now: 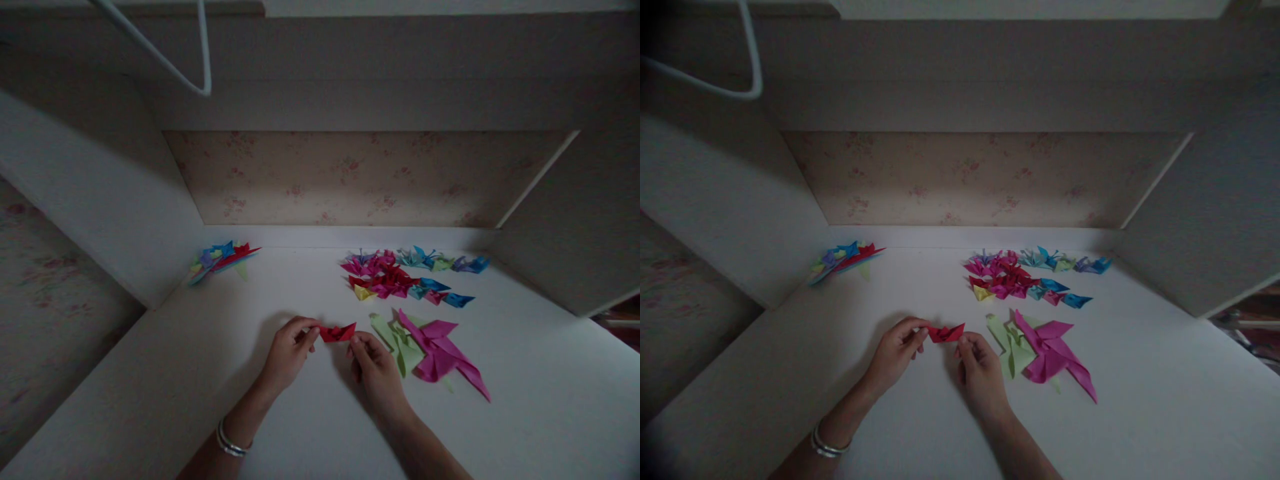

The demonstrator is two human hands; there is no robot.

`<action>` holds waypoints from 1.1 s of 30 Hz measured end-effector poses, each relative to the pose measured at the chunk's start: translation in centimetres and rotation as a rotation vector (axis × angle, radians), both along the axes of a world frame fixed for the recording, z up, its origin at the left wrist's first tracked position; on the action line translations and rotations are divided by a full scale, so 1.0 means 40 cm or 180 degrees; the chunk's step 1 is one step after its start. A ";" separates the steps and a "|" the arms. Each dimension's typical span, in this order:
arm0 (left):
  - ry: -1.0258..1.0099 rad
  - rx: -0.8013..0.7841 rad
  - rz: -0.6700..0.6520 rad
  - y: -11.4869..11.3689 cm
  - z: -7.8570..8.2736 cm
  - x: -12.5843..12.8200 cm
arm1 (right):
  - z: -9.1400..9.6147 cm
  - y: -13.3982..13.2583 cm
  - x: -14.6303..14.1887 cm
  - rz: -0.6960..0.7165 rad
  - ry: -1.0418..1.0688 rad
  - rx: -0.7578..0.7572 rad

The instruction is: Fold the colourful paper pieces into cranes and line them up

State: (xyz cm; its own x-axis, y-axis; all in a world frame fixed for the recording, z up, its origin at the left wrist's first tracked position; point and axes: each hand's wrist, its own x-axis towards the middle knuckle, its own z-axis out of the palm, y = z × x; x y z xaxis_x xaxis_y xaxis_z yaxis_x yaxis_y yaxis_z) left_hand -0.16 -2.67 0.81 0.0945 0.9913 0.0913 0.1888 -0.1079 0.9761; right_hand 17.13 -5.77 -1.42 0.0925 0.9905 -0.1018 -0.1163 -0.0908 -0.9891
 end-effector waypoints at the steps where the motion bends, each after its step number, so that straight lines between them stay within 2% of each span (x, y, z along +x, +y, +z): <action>1: 0.0010 -0.0076 0.0002 0.000 0.000 0.001 | -0.001 0.001 0.000 0.0008 -0.0025 -0.0016; 4: 0.0030 -0.0263 -0.0011 -0.002 -0.003 0.003 | -0.005 0.004 0.000 0.0026 -0.0036 -0.0020; 8: -0.0025 -0.0276 0.0047 0.001 -0.009 0.003 | -0.009 -0.011 0.014 0.0120 0.0100 -0.0008; 11: -0.0012 -0.0243 0.0207 0.010 0.000 0.021 | -0.010 -0.037 0.050 0.0502 0.0104 -0.0044; 13: 0.0072 -0.0171 0.0167 0.021 0.021 0.055 | -0.005 -0.049 0.077 0.0867 -0.0055 -0.0093; 16: 0.0192 0.0118 -0.0175 0.046 0.070 0.151 | 0.010 -0.045 0.101 0.1304 -0.0284 -0.0077; 19: 0.0328 0.0423 -0.0671 0.079 0.116 0.284 | 0.022 -0.024 0.100 0.1535 -0.0424 -0.0005; 22: 0.0567 0.0892 -0.0908 0.118 0.137 0.419 | 0.017 -0.009 0.095 0.1671 -0.0456 -0.0035; 27: 0.1213 0.1132 -0.1141 0.178 0.130 0.599 | 0.004 -0.008 0.115 0.1659 -0.0290 -0.0208; 33: 0.1948 0.1060 -0.1127 0.215 0.096 0.752 | 0.008 -0.008 0.138 0.1918 -0.0556 -0.0098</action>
State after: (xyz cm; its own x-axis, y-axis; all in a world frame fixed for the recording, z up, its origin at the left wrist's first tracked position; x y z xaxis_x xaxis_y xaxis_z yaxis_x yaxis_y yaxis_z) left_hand 29.90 5.94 4.65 0.5297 0.8222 0.2084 0.5826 -0.5312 0.6151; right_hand 22.64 -6.08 -1.08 -0.4632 0.8708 -0.1649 0.1272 -0.1188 -0.9847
